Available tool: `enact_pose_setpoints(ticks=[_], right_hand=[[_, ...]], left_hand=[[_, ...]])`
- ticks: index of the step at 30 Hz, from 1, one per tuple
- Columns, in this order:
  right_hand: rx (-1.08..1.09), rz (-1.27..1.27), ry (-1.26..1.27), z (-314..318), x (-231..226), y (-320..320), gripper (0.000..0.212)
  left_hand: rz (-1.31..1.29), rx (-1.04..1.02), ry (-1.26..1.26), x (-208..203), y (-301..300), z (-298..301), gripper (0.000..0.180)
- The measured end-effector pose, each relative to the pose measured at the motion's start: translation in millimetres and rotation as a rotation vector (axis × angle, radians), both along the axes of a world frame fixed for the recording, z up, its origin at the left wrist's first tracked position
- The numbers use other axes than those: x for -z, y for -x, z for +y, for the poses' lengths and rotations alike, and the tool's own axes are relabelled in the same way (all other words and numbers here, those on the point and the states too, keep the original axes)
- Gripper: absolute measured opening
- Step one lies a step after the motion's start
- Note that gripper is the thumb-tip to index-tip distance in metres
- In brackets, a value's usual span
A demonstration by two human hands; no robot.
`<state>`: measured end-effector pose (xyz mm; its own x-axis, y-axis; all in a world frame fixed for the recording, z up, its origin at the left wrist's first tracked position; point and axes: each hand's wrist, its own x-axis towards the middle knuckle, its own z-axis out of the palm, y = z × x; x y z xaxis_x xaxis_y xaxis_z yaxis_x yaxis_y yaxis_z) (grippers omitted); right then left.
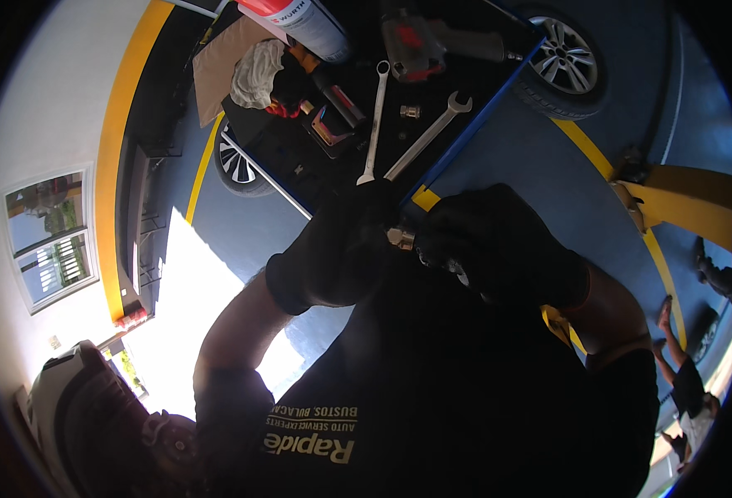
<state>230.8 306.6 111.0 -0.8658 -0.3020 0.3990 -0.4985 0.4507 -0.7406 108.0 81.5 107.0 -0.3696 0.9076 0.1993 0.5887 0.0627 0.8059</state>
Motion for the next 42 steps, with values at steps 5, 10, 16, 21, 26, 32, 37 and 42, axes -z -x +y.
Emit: enact_pose_setpoints(ticks=[5,10,16,21,26,32,37,42], right_hand=[[0.125,0.024,0.018,2,0,4,0.017],[0.310,-0.008,0.038,-6,0,3,0.028],[0.344,0.135,-0.292,-5,-11,8,0.045],[0.348,0.046,-0.196,-13,-13,11,0.049],[0.315,0.174,-0.175,-15,1,11,0.058],[0.290,-0.107,0.174,-19,-9,14,0.037],[0.168,0.000,-0.035,-14,0,12,0.042],[0.118,-0.255,0.188,-8,-19,14,0.039]], left_hand=[[0.044,-0.052,-0.071,-24,6,7,0.038],[0.536,-0.014,0.019,-46,15,10,0.027],[0.273,-0.087,-0.115,-47,0,17,0.021],[0.516,0.012,0.125,-49,9,11,0.025],[0.555,-0.040,0.102,-38,5,7,0.017],[0.502,-0.022,0.080,-33,9,11,0.018],[0.301,-0.029,0.117,-41,5,11,0.016],[0.315,-0.021,0.098,-36,8,9,0.017]])
